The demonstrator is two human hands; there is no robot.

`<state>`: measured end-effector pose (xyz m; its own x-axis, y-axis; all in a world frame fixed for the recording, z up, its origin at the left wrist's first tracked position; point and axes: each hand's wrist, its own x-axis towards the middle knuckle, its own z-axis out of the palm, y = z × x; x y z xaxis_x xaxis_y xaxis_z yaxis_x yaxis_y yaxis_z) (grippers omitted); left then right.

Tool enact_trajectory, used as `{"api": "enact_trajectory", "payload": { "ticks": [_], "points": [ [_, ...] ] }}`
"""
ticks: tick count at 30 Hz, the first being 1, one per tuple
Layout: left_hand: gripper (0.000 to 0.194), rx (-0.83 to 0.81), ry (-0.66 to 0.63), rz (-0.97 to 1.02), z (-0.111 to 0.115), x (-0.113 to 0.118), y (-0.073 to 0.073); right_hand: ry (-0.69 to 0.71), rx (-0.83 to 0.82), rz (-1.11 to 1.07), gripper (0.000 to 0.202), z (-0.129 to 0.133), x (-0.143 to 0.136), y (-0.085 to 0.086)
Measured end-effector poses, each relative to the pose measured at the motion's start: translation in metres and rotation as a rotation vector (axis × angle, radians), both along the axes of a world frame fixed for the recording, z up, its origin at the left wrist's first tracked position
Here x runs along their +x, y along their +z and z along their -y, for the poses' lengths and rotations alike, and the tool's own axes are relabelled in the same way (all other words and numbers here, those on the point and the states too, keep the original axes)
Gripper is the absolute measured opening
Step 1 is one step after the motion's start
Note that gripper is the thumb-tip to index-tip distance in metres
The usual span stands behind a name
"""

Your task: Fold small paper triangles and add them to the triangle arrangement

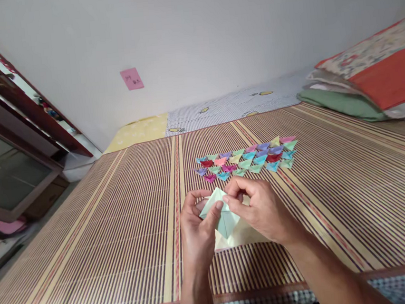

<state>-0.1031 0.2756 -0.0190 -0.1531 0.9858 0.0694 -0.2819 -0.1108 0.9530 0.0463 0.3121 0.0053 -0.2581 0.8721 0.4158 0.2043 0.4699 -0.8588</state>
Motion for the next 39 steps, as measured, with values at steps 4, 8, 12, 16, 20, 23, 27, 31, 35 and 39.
{"api": "enact_trajectory", "payload": {
  "ticks": [4, 8, 12, 16, 20, 23, 27, 31, 35, 39],
  "points": [
    [0.035, -0.006, -0.009, -0.026, 0.0, 0.0, 0.0, -0.01, 0.014, 0.015, 0.019, 0.0, 0.0, 0.001],
    [0.027, -0.014, 0.003, -0.045, 0.0, 0.0, 0.001, -0.004, 0.014, 0.014, 0.019, 0.0, 0.0, 0.001],
    [0.025, -0.025, 0.005, -0.051, -0.001, -0.001, 0.0, 0.003, 0.013, 0.011, 0.02, 0.001, 0.0, 0.001],
    [0.026, -0.024, -0.004, -0.037, -0.001, -0.003, -0.002, 0.0, 0.003, 0.017, 0.02, 0.002, 0.001, 0.001],
    [0.029, -0.008, -0.003, -0.046, -0.001, -0.005, -0.002, 0.006, -0.011, 0.01, 0.019, 0.002, 0.001, 0.002],
    [0.029, -0.008, 0.002, -0.045, -0.001, -0.004, -0.002, 0.0, -0.006, 0.016, 0.019, 0.001, 0.0, 0.001],
    [0.028, -0.033, 0.013, 0.001, -0.001, -0.001, -0.002, -0.011, -0.025, -0.042, 0.013, -0.001, -0.002, 0.0],
    [0.026, -0.049, 0.043, 0.142, -0.003, 0.001, -0.002, 0.037, -0.114, -0.088, 0.015, -0.003, -0.002, -0.003],
    [0.026, -0.066, 0.05, 0.228, -0.004, 0.0, -0.002, 0.104, -0.205, -0.062, 0.023, -0.003, -0.003, -0.008],
    [0.029, -0.084, 0.062, 0.288, -0.005, 0.001, 0.0, 0.108, -0.254, -0.108, 0.026, -0.002, -0.006, -0.011]
  ]
}}
